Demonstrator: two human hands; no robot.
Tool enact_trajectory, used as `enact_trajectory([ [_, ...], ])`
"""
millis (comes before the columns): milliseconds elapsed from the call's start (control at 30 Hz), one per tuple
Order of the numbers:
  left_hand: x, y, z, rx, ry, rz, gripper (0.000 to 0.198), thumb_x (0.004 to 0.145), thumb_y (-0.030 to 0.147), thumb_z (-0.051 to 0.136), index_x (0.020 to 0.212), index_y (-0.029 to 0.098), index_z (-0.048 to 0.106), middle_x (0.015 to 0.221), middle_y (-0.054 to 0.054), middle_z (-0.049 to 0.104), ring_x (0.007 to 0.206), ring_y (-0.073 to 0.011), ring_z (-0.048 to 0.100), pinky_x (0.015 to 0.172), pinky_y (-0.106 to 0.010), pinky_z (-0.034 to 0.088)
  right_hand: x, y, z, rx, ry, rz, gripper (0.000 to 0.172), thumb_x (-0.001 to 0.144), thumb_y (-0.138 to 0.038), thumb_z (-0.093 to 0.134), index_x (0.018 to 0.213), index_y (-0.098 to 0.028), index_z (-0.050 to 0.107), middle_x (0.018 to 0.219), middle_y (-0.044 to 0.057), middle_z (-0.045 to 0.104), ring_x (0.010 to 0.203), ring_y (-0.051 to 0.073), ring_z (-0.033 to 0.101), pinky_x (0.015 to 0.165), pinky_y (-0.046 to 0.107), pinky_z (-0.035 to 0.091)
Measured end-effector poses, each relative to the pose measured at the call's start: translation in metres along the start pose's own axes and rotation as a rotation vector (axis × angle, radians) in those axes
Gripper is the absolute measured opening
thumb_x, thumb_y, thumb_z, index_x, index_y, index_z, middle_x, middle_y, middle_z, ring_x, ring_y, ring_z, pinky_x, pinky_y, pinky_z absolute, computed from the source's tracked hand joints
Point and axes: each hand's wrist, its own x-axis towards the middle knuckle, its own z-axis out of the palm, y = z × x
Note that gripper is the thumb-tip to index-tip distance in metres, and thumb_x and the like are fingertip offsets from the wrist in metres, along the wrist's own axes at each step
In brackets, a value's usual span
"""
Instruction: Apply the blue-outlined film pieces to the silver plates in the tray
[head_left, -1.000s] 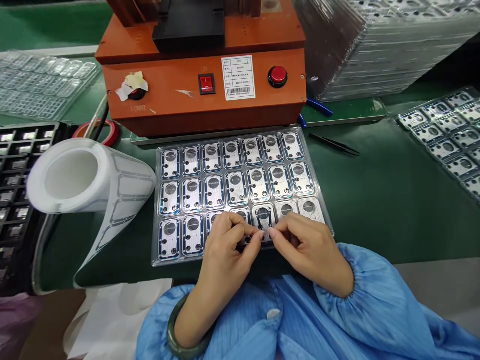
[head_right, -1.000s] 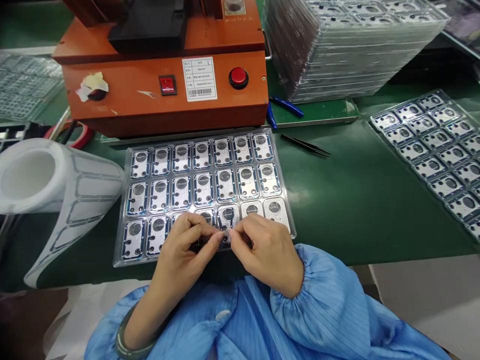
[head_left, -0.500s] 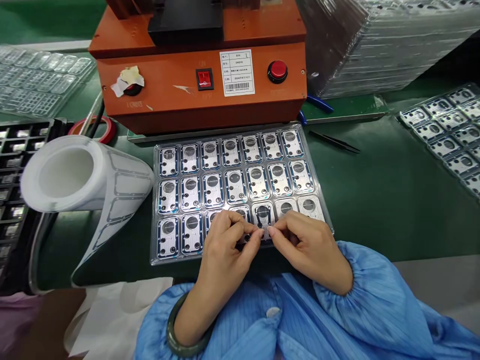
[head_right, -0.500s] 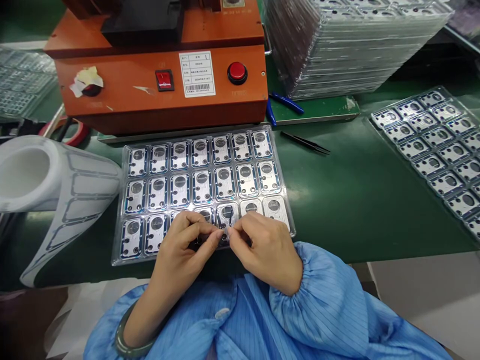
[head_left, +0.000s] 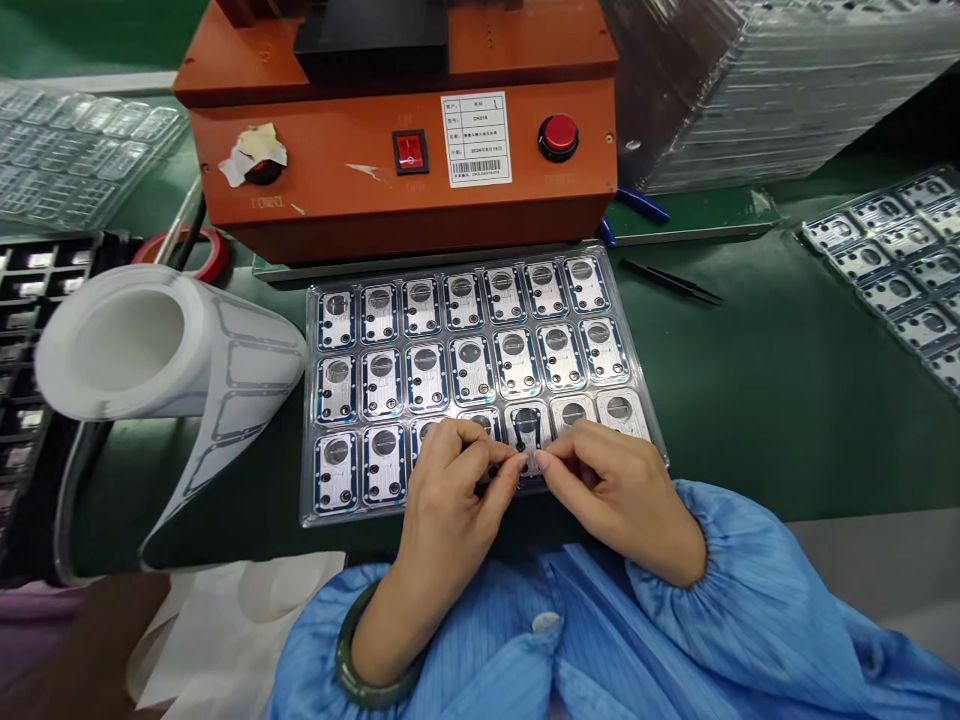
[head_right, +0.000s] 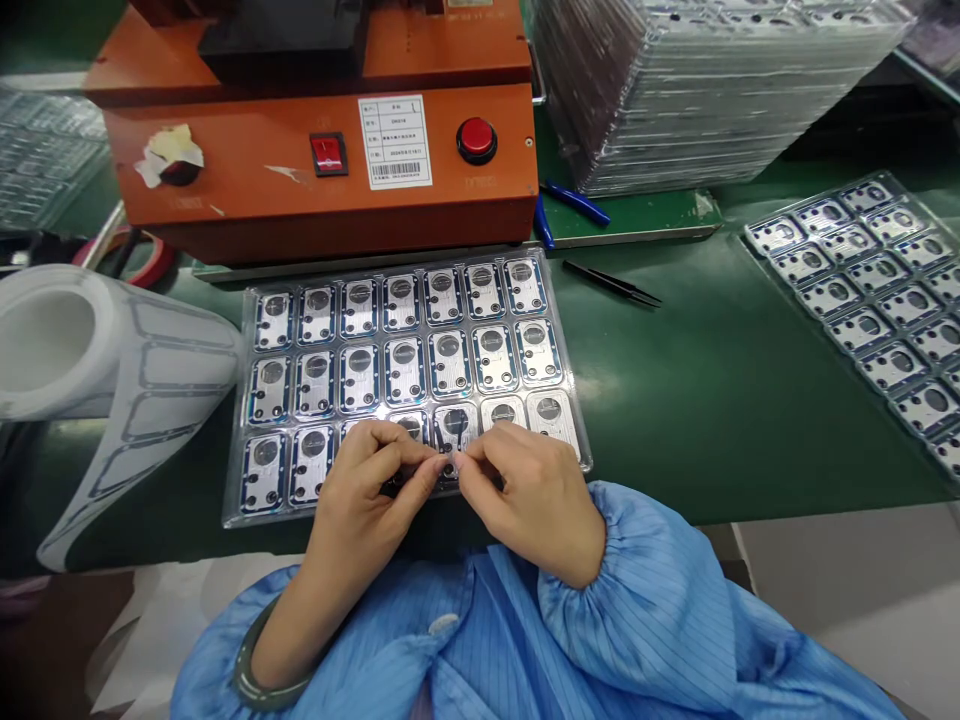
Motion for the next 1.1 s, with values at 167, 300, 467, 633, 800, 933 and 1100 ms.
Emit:
enact_trajectory([
  [167, 0.000, -0.001, 0.000, 0.018, 0.003, 0.018, 0.005, 0.084, 0.021, 0.060, 0.081, 0.020, 0.065, 0.079, -0.002, 0.053, 0.076, -0.0164, 0.052, 0.067, -0.031, 0.045, 0.000, 0.001, -0.001, -0.014, -0.004, -0.007, 0.020, 0.089, -0.021, 0.052, 0.072, -0.017, 0.061, 0.065, 0.001, 0.060, 0.058, 0.012, 0.053, 0.054, 0.026, 0.038],
  [300, 0.000, -0.001, 0.000, 0.038, 0.000, 0.046, 0.005, 0.084, 0.019, 0.061, 0.081, 0.020, 0.064, 0.079, -0.002, 0.052, 0.076, -0.0162, 0.051, 0.067, -0.031, 0.045, 0.001, 0.001, -0.004, -0.027, -0.037, -0.023, 0.019, 0.090, -0.021, 0.052, 0.076, -0.017, 0.064, 0.068, 0.002, 0.062, 0.061, 0.013, 0.055, 0.056, 0.026, 0.040],
  [467, 0.000, -0.002, -0.001, 0.049, -0.012, 0.062, 0.003, 0.084, 0.019, 0.061, 0.082, 0.020, 0.064, 0.081, -0.002, 0.052, 0.078, -0.0166, 0.051, 0.068, -0.031, 0.044, 0.001, 0.003, -0.012, -0.126, -0.099, -0.109, 0.023, 0.093, -0.024, 0.048, 0.082, -0.016, 0.066, 0.071, 0.004, 0.064, 0.064, 0.015, 0.058, 0.058, 0.027, 0.042],
  [633, -0.001, -0.004, -0.001, 0.078, -0.034, 0.070, 0.002, 0.084, 0.019, 0.061, 0.084, 0.019, 0.063, 0.082, -0.002, 0.051, 0.078, -0.0166, 0.051, 0.069, -0.031, 0.044, 0.001, 0.008, -0.021, -0.197, -0.166, -0.187, 0.022, 0.093, -0.023, 0.047, 0.084, -0.017, 0.067, 0.072, 0.003, 0.064, 0.064, 0.014, 0.059, 0.058, 0.026, 0.042],
  [800, -0.001, -0.003, -0.002, 0.086, -0.043, 0.082, 0.002, 0.084, 0.019, 0.062, 0.085, 0.019, 0.063, 0.083, -0.003, 0.052, 0.079, -0.0171, 0.052, 0.070, -0.032, 0.044, 0.001, 0.011, -0.023, -0.180, -0.184, -0.213, 0.021, 0.093, -0.022, 0.049, 0.084, -0.017, 0.066, 0.071, 0.002, 0.063, 0.063, 0.014, 0.058, 0.057, 0.026, 0.041],
  [933, -0.002, -0.004, -0.002, 0.076, -0.062, 0.069, 0.003, 0.084, 0.019, 0.061, 0.086, 0.019, 0.062, 0.084, -0.003, 0.052, 0.082, -0.0180, 0.052, 0.072, -0.033, 0.045, 0.002, 0.012, -0.021, -0.186, -0.179, -0.237, 0.018, 0.092, -0.020, 0.051, 0.083, -0.015, 0.065, 0.072, 0.002, 0.062, 0.063, 0.013, 0.057, 0.057, 0.025, 0.040],
  [1100, -0.001, -0.002, -0.003, 0.036, -0.100, 0.045, 0.004, 0.083, 0.016, 0.062, 0.087, 0.018, 0.060, 0.085, -0.004, 0.052, 0.082, -0.0184, 0.051, 0.072, -0.034, 0.044, 0.002, 0.015, -0.020, -0.192, -0.184, -0.246, 0.015, 0.091, -0.020, 0.053, 0.080, -0.017, 0.061, 0.070, 0.000, 0.060, 0.061, 0.012, 0.055, 0.055, 0.024, 0.038],
])
